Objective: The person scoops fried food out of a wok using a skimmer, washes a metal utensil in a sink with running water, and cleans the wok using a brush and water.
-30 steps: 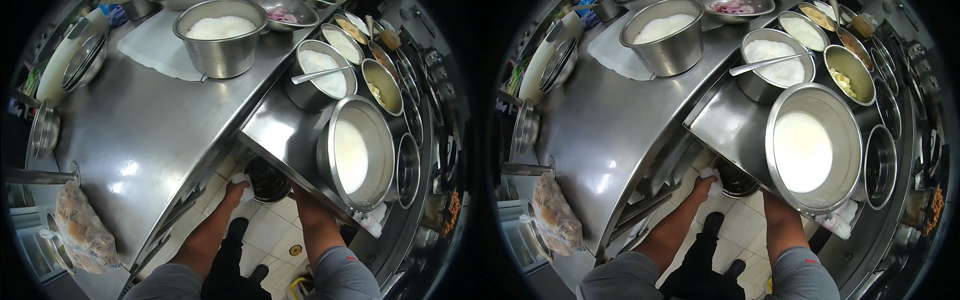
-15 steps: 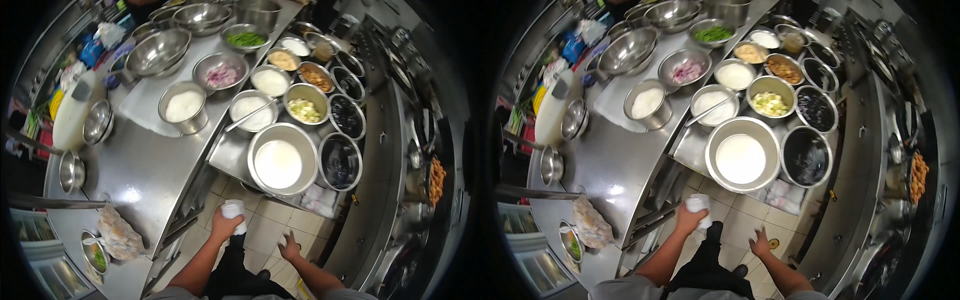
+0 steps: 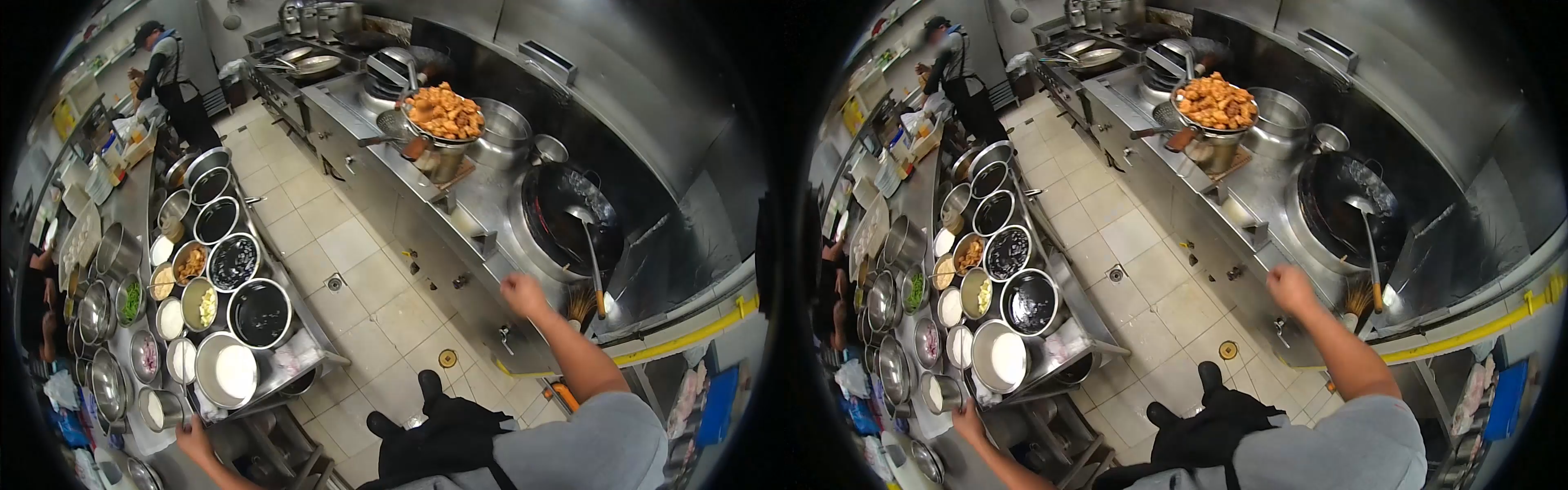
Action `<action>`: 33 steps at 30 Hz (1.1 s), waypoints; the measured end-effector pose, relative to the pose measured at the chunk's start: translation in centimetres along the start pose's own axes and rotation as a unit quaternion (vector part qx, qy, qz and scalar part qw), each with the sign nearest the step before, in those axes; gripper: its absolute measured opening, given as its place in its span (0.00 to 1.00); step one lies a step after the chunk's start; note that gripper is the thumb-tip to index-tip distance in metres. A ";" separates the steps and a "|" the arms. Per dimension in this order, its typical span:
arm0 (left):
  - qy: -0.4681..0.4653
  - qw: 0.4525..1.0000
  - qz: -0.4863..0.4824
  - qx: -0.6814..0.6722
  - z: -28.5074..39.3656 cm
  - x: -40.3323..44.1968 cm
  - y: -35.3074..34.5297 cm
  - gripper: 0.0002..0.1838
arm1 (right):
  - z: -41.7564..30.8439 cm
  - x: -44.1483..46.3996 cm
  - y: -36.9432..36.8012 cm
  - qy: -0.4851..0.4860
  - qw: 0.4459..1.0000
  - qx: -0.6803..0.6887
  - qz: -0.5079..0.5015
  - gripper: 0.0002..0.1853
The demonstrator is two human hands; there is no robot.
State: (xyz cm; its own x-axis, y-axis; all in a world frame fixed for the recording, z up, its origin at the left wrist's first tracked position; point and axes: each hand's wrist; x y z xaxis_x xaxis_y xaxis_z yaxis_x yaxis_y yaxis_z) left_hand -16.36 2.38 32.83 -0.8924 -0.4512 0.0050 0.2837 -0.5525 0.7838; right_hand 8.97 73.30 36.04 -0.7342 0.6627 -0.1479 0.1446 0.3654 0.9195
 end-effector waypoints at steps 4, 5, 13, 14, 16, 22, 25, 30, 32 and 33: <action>-0.027 0.992 0.113 0.044 -10.5 -8.5 0.1 0.24 | 5.5 10.2 1.5 -0.031 0.997 0.024 0.062 0.29; 0.024 0.997 0.043 0.067 -12.9 -10.8 -0.3 0.24 | 6.9 12.5 -0.6 -0.009 0.995 0.026 0.091 0.33; 0.091 0.993 -0.063 -0.032 -9.2 -27.9 -3.5 0.18 | 4.5 17.1 -3.4 -0.126 0.967 0.217 0.038 0.29; 0.097 0.988 -0.097 -0.068 -8.9 -28.4 -3.6 0.17 | 4.6 16.8 -3.2 -0.121 0.965 0.227 0.041 0.29; 0.055 0.991 -0.109 -0.048 -6.2 -30.0 -2.8 0.17 | 4.2 16.3 -3.0 -0.125 0.956 0.249 0.090 0.30; 0.039 0.992 -0.115 -0.017 -5.9 -33.6 -1.7 0.17 | 5.6 9.4 2.2 -0.108 0.939 0.314 0.088 0.28; -0.037 0.976 -0.201 -0.072 -5.7 -35.2 -2.9 0.13 | 6.4 3.2 3.5 -0.054 0.950 0.287 0.110 0.27; -0.148 0.911 -0.375 -0.090 -1.3 -38.7 -5.8 0.20 | 9.1 -11.0 2.3 -0.065 0.925 0.358 0.106 0.23; -0.107 0.878 -0.461 -0.078 -0.1 -41.0 -5.5 0.21 | 11.1 -16.8 1.1 -0.076 0.910 0.393 0.109 0.19; -0.111 0.876 -0.464 -0.076 0.9 -42.2 -4.9 0.21 | 11.5 -20.2 1.5 -0.097 0.890 0.432 0.113 0.18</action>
State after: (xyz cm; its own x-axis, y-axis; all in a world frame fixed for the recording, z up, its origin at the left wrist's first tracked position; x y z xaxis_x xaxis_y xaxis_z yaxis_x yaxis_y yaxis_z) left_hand 19.61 24.73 29.31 -0.8047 0.3795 -0.4566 -0.5716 -0.7030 0.4231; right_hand 31.69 67.98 36.27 -0.5054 0.8528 -0.1314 0.7911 0.5187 0.3240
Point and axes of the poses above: each hand's wrist, its own x-axis towards the middle knuckle, its own y-axis out of the back of the hand, z = x × y, and after that the axes turned 5 degrees about -z, right-handed
